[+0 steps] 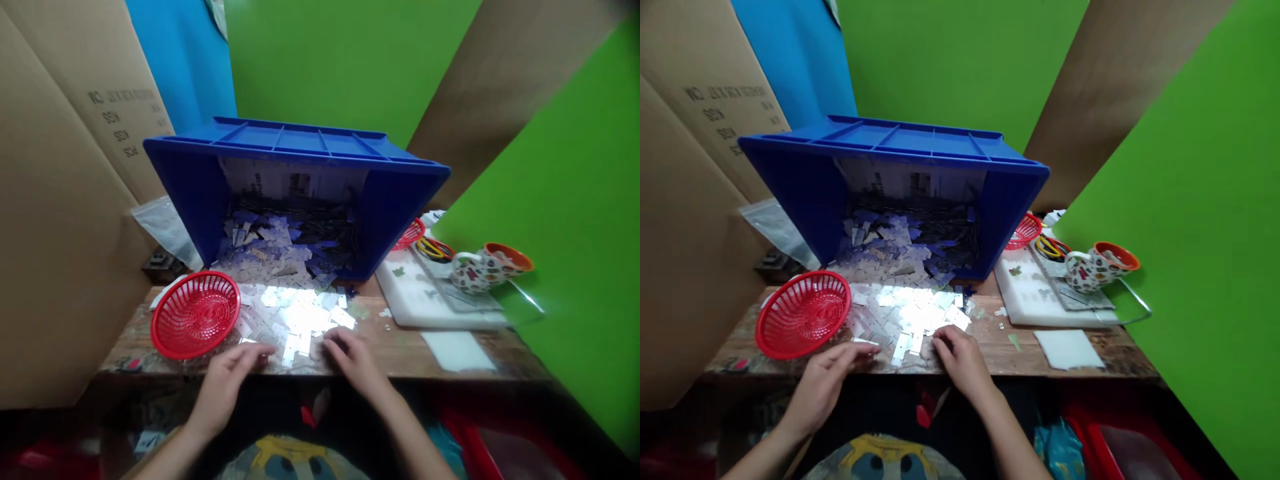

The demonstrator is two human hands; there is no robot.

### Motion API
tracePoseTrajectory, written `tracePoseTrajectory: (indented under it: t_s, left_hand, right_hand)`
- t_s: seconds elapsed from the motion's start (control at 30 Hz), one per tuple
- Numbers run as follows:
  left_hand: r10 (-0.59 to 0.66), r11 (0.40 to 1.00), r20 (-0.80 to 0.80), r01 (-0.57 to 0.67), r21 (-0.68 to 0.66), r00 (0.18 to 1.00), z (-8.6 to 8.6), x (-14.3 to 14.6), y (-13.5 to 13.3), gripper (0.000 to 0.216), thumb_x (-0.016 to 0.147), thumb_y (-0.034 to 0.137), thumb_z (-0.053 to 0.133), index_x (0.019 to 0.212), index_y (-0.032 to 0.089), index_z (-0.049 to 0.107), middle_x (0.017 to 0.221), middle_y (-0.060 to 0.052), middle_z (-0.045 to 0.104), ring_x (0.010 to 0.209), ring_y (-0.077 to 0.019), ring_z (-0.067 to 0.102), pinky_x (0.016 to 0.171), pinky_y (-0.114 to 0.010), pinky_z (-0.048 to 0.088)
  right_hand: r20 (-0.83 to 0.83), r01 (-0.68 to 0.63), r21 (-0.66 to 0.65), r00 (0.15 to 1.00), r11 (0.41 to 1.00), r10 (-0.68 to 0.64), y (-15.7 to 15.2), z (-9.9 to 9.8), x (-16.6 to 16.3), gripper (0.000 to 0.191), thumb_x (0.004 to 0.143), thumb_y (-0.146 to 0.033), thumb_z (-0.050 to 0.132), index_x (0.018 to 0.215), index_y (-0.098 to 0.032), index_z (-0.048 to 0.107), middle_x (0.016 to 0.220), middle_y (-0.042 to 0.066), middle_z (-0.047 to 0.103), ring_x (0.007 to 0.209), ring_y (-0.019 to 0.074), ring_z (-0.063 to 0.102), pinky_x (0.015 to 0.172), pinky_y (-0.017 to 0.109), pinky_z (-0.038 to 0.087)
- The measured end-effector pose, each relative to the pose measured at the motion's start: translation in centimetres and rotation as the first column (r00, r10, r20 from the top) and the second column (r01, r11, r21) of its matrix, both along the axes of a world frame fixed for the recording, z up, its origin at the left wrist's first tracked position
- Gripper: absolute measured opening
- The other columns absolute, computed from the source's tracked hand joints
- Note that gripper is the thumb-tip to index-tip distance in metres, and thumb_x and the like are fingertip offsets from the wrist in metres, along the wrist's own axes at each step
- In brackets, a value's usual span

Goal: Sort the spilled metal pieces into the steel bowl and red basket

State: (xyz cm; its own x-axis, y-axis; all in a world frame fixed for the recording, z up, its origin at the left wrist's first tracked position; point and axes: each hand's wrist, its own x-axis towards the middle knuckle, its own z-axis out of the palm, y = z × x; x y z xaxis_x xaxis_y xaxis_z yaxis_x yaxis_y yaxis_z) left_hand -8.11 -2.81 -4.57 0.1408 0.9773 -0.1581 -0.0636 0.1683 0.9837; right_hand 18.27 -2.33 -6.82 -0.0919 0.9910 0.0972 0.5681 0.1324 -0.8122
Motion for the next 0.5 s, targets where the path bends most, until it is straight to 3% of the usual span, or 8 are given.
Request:
tracePoseTrajectory:
  t_s: [0.07,0.17,0.27,0.37,0.5]
  left_hand:
    - [0.135,0.927,0.273,-0.024,-0.375,0.953,0.6,-0.8,-0.2,0.040,0.087,0.044,0.053,0.086,0.009,0.073,0.094,-0.019,0.073,0.091,-0.0290,0.068,0.082,-0.039,0.055]
    - [0.359,0.775,0.339,-0.074,-0.628,0.870,0.6,-1.9,0.5,0.040,0.089,0.037,0.050,0.084,0.004,0.071,0.091,-0.021,0.072,0.081,-0.0262,0.070,0.070,-0.034,0.057]
    - [0.495,0.703,0.257,-0.208,-0.680,0.830,0.7,-2.6,1.6,0.030,0.089,0.025,0.050,0.082,0.004,0.070,0.088,-0.020,0.073,0.075,-0.0237,0.071,0.064,-0.031,0.058]
    - [0.529,0.654,0.169,-0.273,-0.705,0.831,1.3,-3.3,2.1,0.023,0.084,0.014,0.051,0.077,0.003,0.070,0.083,-0.021,0.073,0.074,-0.0247,0.071,0.064,-0.032,0.059]
    - [0.562,0.612,0.082,-0.348,-0.710,0.823,0.4,-6.3,1.0,0.012,0.071,0.018,0.065,0.069,0.008,0.072,0.075,-0.018,0.074,0.071,-0.0298,0.071,0.062,-0.036,0.061]
  right_hand:
    - [0.047,0.000,0.084,0.999,0.996,-0.004,0.7,-0.3,0.0,0.016,0.091,-0.030,0.051,0.086,-0.020,0.063,0.086,0.005,0.069,0.081,0.0191,0.064,0.075,0.030,0.048]
    - [0.101,0.016,0.164,0.994,0.986,-0.033,2.1,-0.2,0.5,0.015,0.091,-0.027,0.050,0.087,-0.020,0.063,0.086,0.004,0.069,0.080,0.0180,0.065,0.074,0.029,0.049]
    - [0.144,0.035,0.188,0.988,0.982,-0.063,4.0,0.2,1.1,0.014,0.091,-0.025,0.050,0.087,-0.019,0.063,0.086,0.004,0.069,0.080,0.0175,0.065,0.073,0.028,0.050]
    - [0.216,0.043,0.213,0.972,0.976,-0.089,6.8,0.8,1.7,0.015,0.092,-0.025,0.050,0.091,-0.020,0.064,0.087,0.004,0.068,0.081,0.0179,0.064,0.074,0.027,0.049]
    - [0.358,0.065,0.255,0.920,0.965,-0.157,11.5,1.5,2.2,0.026,0.089,-0.019,0.050,0.111,-0.020,0.064,0.105,0.010,0.064,0.091,0.0225,0.062,0.081,0.031,0.048]
